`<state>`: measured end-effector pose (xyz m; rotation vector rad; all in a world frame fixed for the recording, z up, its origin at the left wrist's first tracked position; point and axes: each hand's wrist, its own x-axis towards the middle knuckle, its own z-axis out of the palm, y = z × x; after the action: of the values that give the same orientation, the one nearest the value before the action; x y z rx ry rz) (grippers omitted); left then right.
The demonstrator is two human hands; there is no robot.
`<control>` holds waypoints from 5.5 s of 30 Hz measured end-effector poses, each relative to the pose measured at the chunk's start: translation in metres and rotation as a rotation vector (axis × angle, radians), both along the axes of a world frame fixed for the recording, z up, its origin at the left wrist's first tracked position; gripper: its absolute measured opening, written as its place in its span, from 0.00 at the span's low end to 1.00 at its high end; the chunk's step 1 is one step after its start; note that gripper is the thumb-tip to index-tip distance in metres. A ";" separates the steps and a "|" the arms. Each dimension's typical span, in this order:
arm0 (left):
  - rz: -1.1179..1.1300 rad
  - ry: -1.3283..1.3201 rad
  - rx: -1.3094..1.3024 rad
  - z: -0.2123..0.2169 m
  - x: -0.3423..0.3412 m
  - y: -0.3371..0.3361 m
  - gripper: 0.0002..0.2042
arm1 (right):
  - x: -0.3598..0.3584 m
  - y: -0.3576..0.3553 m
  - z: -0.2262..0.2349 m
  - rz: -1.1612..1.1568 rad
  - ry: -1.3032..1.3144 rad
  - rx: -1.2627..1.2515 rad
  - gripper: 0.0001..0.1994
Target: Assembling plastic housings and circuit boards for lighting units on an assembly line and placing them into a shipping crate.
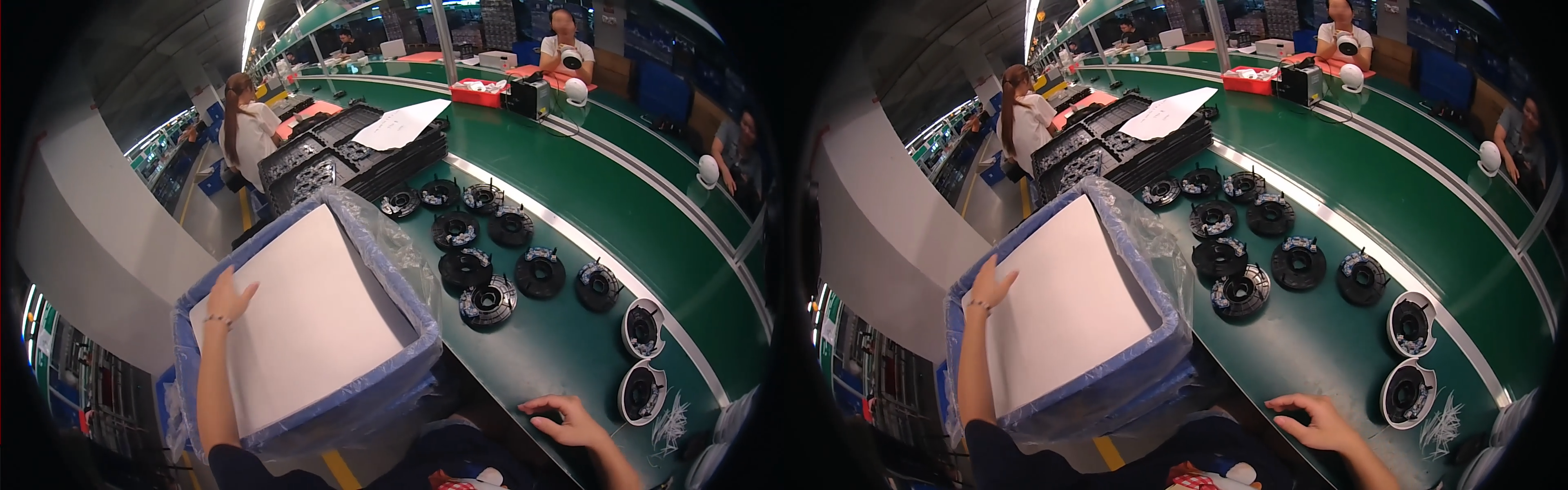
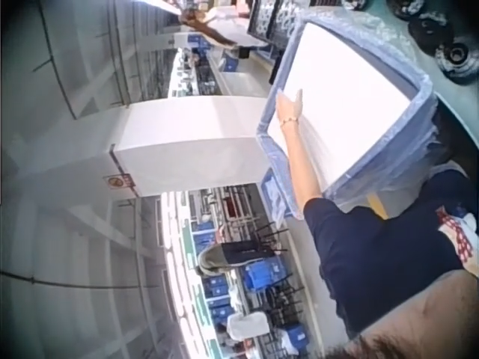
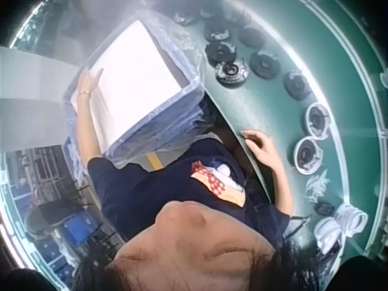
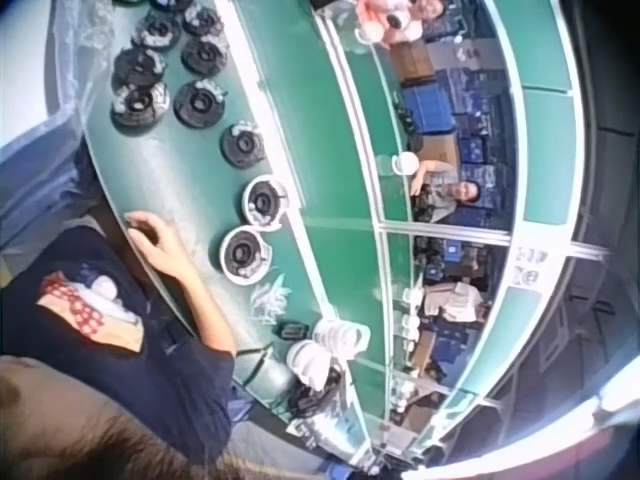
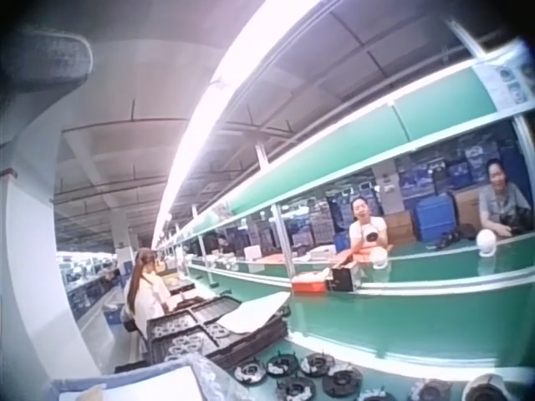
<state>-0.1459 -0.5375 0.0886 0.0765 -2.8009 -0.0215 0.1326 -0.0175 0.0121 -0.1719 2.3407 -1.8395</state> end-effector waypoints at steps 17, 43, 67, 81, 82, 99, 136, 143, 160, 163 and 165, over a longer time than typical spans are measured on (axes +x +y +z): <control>0.125 -0.346 0.066 -0.146 -0.017 0.078 0.38 | 0.006 -0.002 -0.047 -0.311 0.062 0.003 0.04; 0.232 -0.103 -0.037 -0.134 0.056 -0.002 0.34 | 0.021 -0.001 -0.053 -0.356 0.057 -0.018 0.05; 0.282 -0.902 0.252 -0.129 0.126 -0.056 0.61 | 0.026 0.003 -0.041 -0.411 0.140 0.013 0.04; -0.109 -1.026 -0.448 -0.127 0.063 0.044 0.52 | 0.010 0.003 -0.052 -0.277 0.281 0.089 0.04; -0.122 -0.996 -0.456 -0.127 0.059 0.051 0.49 | 0.012 0.005 -0.053 -0.274 0.297 0.071 0.04; -0.590 -0.294 -0.203 0.097 -0.019 0.188 0.26 | 0.021 -0.007 -0.035 -0.195 0.449 0.125 0.05; -1.953 0.173 -0.195 -0.021 0.135 0.536 0.33 | 0.080 -0.009 -0.059 -1.063 0.469 0.496 0.04; -1.497 0.167 0.024 0.048 0.064 0.347 0.28 | 0.075 -0.014 -0.045 -0.937 0.504 0.611 0.03; 0.598 -0.721 0.200 -0.114 0.084 -0.076 0.54 | 0.075 -0.018 -0.051 -0.885 0.440 0.766 0.02; 0.606 -0.672 0.165 -0.120 0.080 -0.075 0.50 | 0.074 -0.018 -0.050 -0.884 0.414 0.773 0.02; 0.623 -0.638 0.161 -0.125 0.080 -0.084 0.47 | 0.073 -0.018 -0.049 -0.881 0.408 0.769 0.02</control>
<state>-0.0660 -0.6216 -0.0366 1.1719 -3.2399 -0.0850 0.2059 -0.0358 -0.0365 0.7489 3.5868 -0.9621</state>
